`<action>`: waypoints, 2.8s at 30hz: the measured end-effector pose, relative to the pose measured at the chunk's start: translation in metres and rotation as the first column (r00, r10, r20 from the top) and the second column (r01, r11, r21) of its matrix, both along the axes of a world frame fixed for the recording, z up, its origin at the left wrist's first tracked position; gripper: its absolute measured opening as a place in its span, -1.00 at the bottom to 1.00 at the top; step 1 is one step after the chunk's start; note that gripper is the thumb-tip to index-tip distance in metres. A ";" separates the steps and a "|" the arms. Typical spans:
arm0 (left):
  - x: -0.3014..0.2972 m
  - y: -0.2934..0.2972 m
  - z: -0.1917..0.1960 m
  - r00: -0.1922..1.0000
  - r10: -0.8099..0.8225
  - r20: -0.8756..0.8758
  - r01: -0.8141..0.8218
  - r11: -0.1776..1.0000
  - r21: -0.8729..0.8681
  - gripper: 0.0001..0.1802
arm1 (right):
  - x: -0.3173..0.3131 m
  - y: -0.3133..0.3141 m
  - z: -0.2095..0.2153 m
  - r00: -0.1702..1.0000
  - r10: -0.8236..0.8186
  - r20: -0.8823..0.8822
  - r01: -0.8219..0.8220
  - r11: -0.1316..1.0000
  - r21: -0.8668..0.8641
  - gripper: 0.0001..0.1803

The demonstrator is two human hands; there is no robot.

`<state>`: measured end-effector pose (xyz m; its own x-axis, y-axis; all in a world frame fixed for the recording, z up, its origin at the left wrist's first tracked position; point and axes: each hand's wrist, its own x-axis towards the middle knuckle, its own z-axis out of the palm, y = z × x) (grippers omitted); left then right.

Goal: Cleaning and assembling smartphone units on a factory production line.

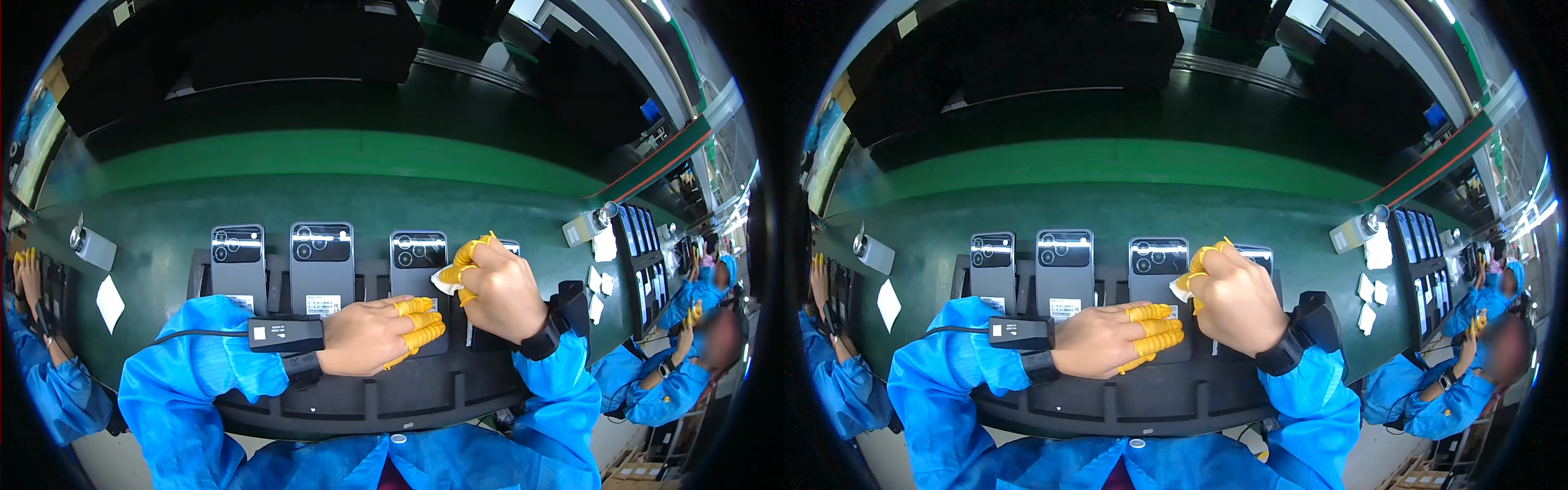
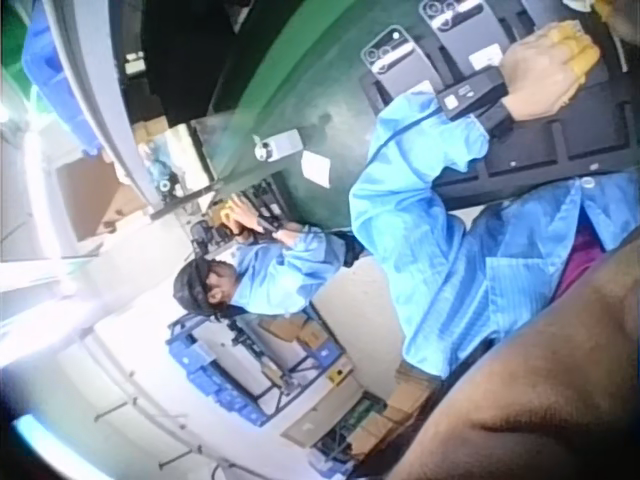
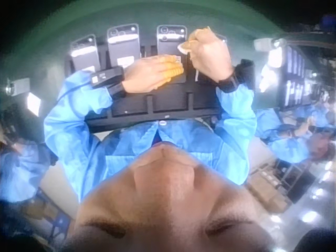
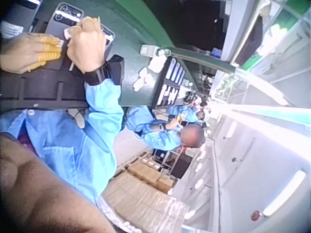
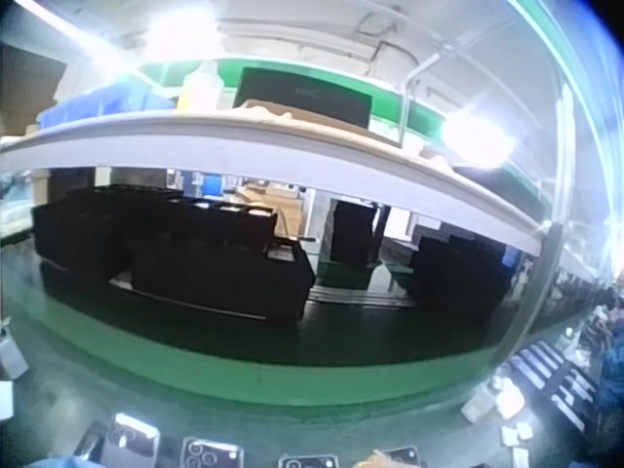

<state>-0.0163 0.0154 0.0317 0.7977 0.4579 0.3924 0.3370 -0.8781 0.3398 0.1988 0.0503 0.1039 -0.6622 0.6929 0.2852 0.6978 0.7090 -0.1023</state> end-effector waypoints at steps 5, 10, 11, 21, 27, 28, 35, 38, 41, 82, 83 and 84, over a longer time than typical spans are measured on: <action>0.001 0.004 0.000 1.000 -0.008 -0.009 0.008 1.000 -0.001 -0.52 | -0.010 0.015 -0.012 0.985 0.107 -0.136 -0.091 0.989 0.118 -0.91; -0.001 0.002 -0.004 1.000 0.010 0.002 -0.010 1.000 -0.007 -0.51 | 0.000 0.030 -0.020 0.998 0.053 -0.015 -0.048 0.968 0.248 -0.91; 0.000 0.001 -0.003 1.000 0.006 0.001 -0.006 1.000 0.000 -0.51 | 0.007 0.035 -0.013 1.000 -0.007 0.004 0.005 0.954 0.301 -0.93; 0.002 0.004 -0.004 1.000 -0.017 -0.014 0.018 1.000 0.004 -0.51 | -0.014 0.043 -0.025 0.972 0.184 -0.144 -0.162 0.974 0.156 -0.77; -0.001 0.002 -0.004 1.000 0.009 0.013 -0.010 1.000 0.003 -0.52 | 0.009 0.015 -0.010 0.999 0.031 0.016 -0.032 0.999 0.029 -0.84; -0.001 0.002 -0.001 1.000 0.006 0.012 -0.006 1.000 0.027 -0.52 | 0.012 0.008 -0.010 0.998 0.054 0.045 -0.054 0.999 0.002 -0.85; 0.001 0.002 -0.003 1.000 0.009 -0.021 -0.009 1.000 0.028 -0.53 | -0.010 0.006 -0.023 0.958 0.253 -0.136 -0.227 0.957 0.182 -0.75; 0.000 0.000 -0.005 0.995 0.019 -0.094 -0.021 1.000 -0.019 -0.52 | -0.012 0.009 -0.027 0.955 0.293 -0.039 -0.279 0.936 0.213 -0.75; 0.001 0.000 -0.008 0.999 0.028 0.029 -0.029 0.999 0.014 -0.51 | 0.004 0.007 -0.019 0.971 0.235 0.039 -0.238 0.952 0.190 -0.80; 0.005 0.000 0.003 0.999 0.027 -0.028 -0.026 0.999 0.023 -0.54 | 0.022 0.014 0.025 0.875 -0.168 -0.454 0.265 0.951 0.160 -0.66; 0.008 0.001 0.005 0.998 0.019 -0.057 -0.019 1.000 0.006 -0.54 | 0.026 0.013 0.024 0.871 -0.194 -0.452 0.278 0.952 0.128 -0.66; 0.014 0.003 0.011 0.998 0.024 -0.059 -0.024 1.000 0.008 -0.54 | 0.031 0.013 0.024 0.871 -0.189 -0.454 0.274 0.953 0.130 -0.66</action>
